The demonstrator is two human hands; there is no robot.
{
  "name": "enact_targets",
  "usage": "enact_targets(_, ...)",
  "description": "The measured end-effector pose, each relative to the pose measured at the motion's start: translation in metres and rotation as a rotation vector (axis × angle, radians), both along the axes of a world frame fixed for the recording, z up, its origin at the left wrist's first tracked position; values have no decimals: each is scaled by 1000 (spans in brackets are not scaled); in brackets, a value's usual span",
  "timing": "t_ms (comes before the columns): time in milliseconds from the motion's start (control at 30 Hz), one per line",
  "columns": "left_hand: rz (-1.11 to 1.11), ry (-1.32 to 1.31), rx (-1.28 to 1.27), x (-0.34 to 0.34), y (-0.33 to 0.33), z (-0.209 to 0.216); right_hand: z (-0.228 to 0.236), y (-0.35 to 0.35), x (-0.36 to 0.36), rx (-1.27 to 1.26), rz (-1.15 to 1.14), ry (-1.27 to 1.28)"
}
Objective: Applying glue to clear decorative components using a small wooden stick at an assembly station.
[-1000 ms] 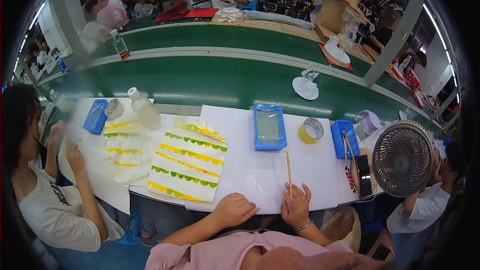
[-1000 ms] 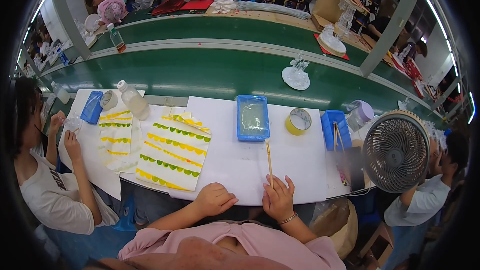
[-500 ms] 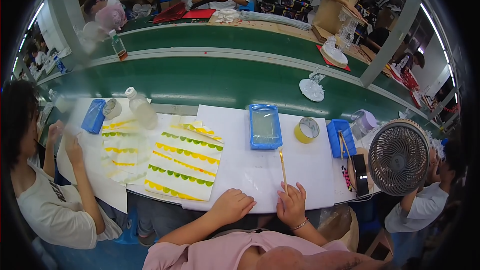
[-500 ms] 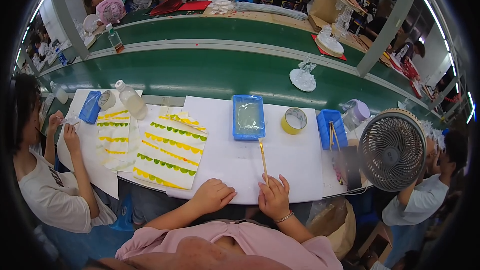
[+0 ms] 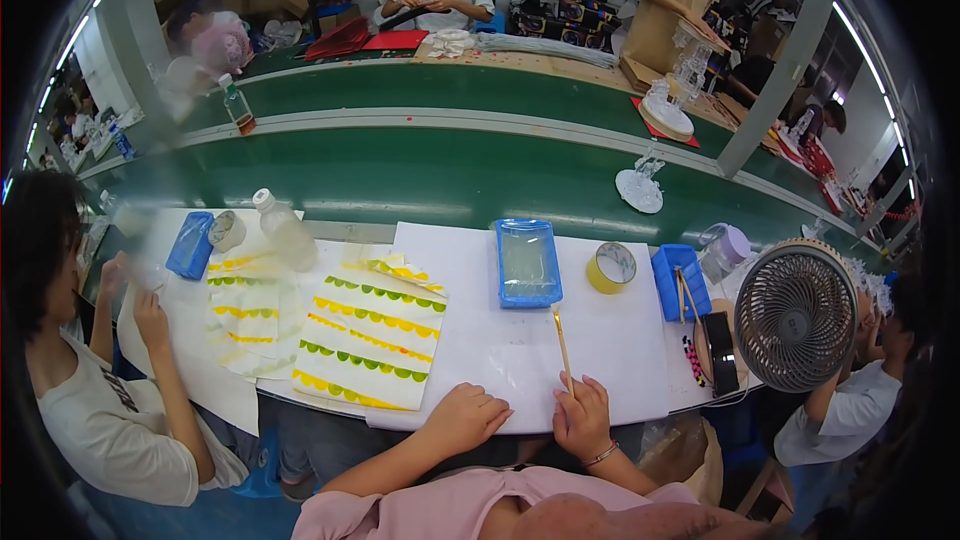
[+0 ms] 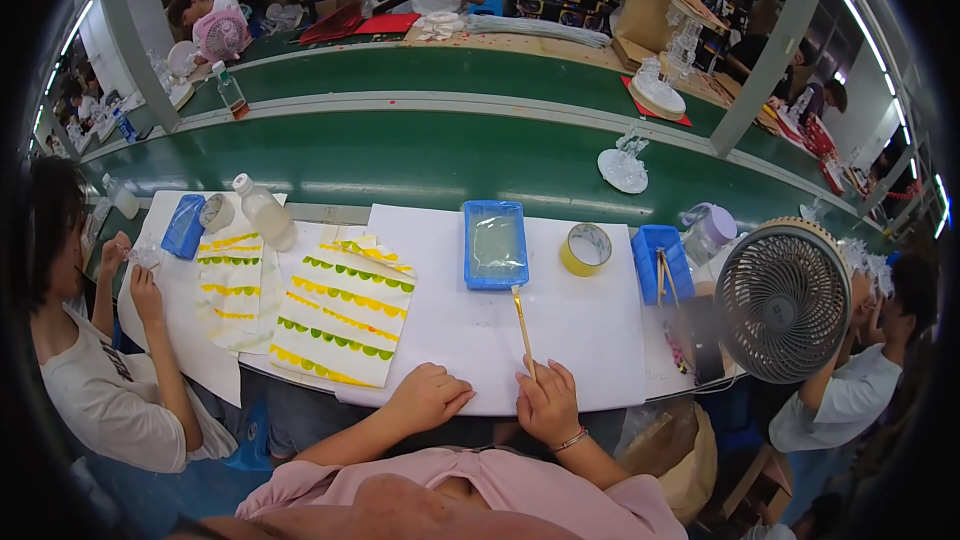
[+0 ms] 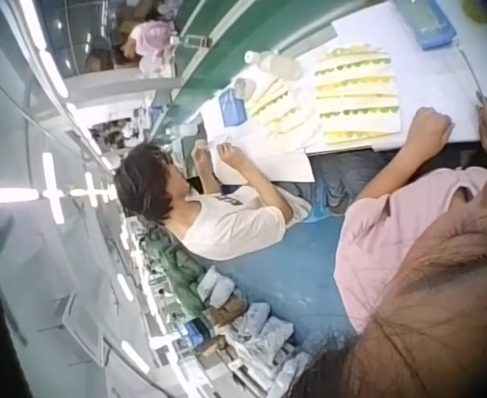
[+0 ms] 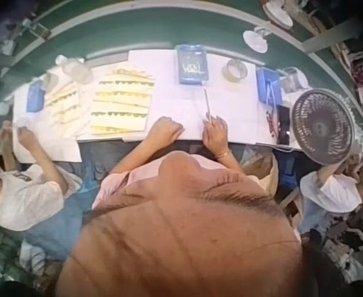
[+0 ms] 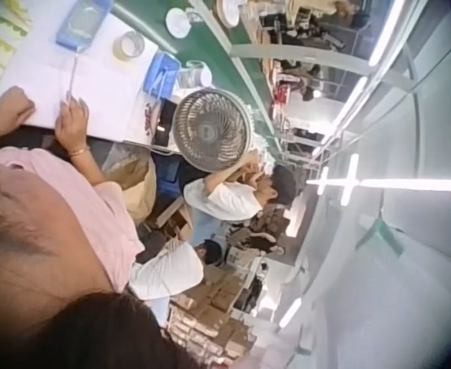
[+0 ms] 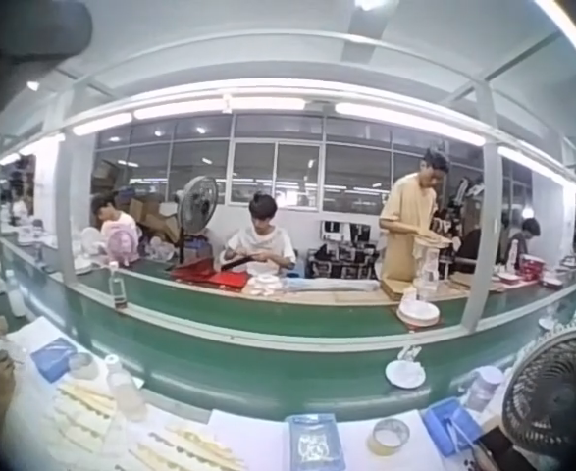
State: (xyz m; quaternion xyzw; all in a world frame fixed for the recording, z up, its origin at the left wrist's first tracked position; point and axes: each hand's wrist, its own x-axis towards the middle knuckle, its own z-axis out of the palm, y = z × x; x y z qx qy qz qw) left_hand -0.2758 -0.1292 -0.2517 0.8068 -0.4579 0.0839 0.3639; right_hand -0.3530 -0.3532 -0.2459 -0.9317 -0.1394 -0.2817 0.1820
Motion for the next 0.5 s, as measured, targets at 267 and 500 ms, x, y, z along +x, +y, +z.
enact_targets(267,0,26,8,2,1,2,-1,1,2,35,26,-36)
enact_targets(500,20,28,-44,1,1,-1,-3,2,3,45,24,-29)
